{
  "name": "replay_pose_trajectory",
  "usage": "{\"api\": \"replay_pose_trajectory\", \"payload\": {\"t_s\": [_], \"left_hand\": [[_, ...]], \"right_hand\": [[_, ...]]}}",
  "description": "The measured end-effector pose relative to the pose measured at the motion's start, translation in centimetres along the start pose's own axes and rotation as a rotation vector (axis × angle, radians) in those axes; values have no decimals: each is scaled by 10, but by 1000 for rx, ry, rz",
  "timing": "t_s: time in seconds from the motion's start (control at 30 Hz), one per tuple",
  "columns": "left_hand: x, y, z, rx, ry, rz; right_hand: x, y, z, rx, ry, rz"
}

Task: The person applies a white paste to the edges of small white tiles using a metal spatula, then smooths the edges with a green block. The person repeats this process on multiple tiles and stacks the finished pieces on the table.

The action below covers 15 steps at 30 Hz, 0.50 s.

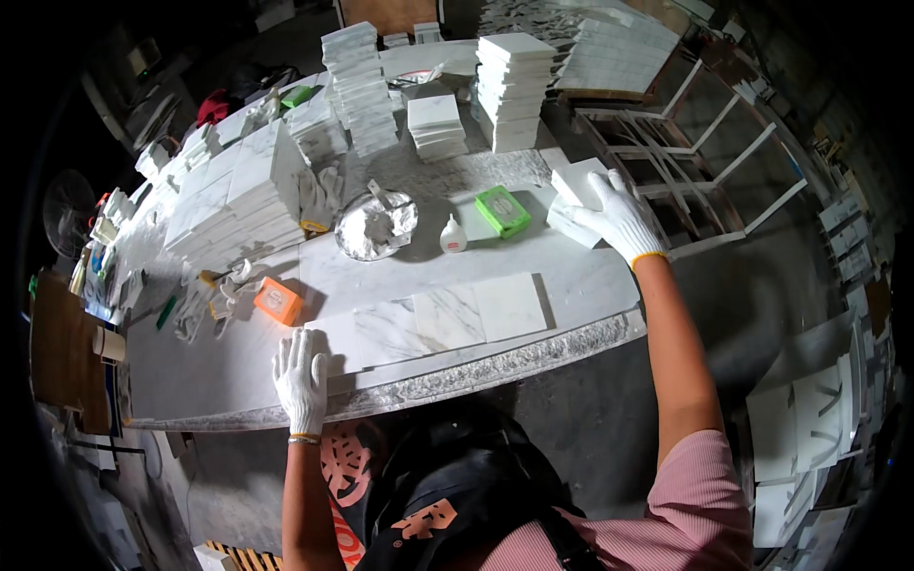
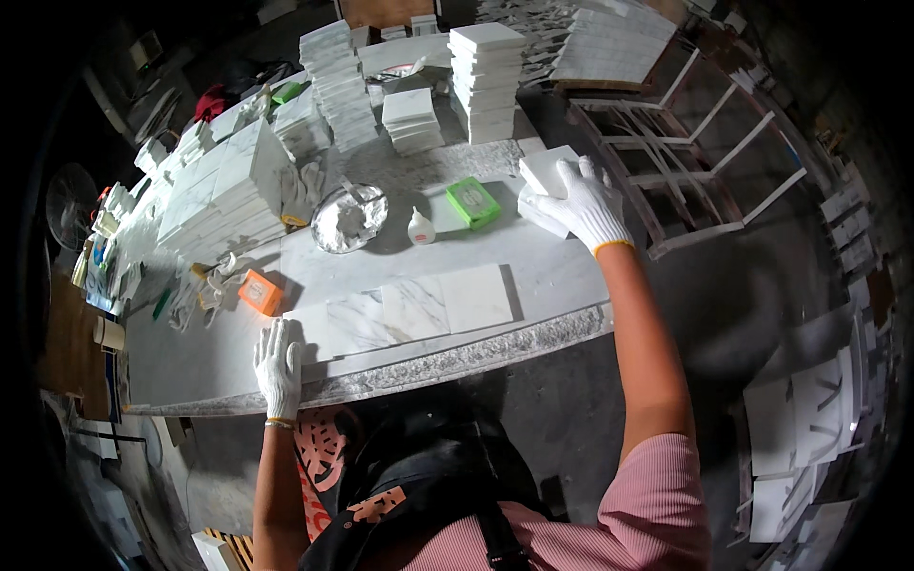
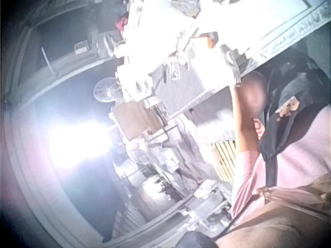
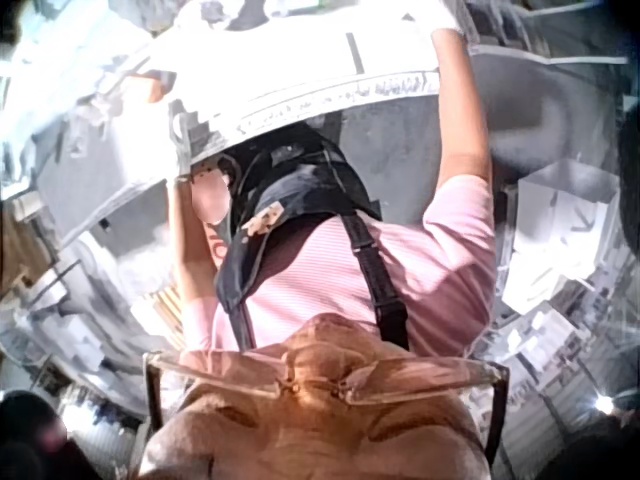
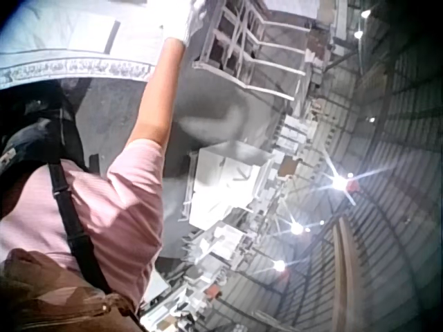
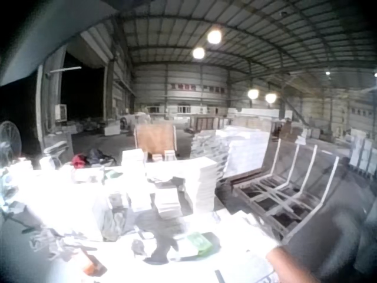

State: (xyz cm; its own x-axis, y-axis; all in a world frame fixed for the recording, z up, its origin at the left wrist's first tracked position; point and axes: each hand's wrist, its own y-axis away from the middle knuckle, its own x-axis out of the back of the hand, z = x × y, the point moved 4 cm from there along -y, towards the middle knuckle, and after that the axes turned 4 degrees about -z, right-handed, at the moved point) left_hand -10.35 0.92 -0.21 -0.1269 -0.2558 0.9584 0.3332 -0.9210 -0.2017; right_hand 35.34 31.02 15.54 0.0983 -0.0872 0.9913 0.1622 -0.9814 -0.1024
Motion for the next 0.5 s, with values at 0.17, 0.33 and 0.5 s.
{"api": "replay_pose_trajectory", "payload": {"t_s": [0.17,0.33,0.5], "left_hand": [[5,1,5,-11,21,22],[6,1,2,-17,15,27],[7,-1,8,-6,39,26]], "right_hand": [[-14,-23,0,-23,30,-54],[-14,-29,18,61,-222,35],[0,1,33,312,-480,182]]}}
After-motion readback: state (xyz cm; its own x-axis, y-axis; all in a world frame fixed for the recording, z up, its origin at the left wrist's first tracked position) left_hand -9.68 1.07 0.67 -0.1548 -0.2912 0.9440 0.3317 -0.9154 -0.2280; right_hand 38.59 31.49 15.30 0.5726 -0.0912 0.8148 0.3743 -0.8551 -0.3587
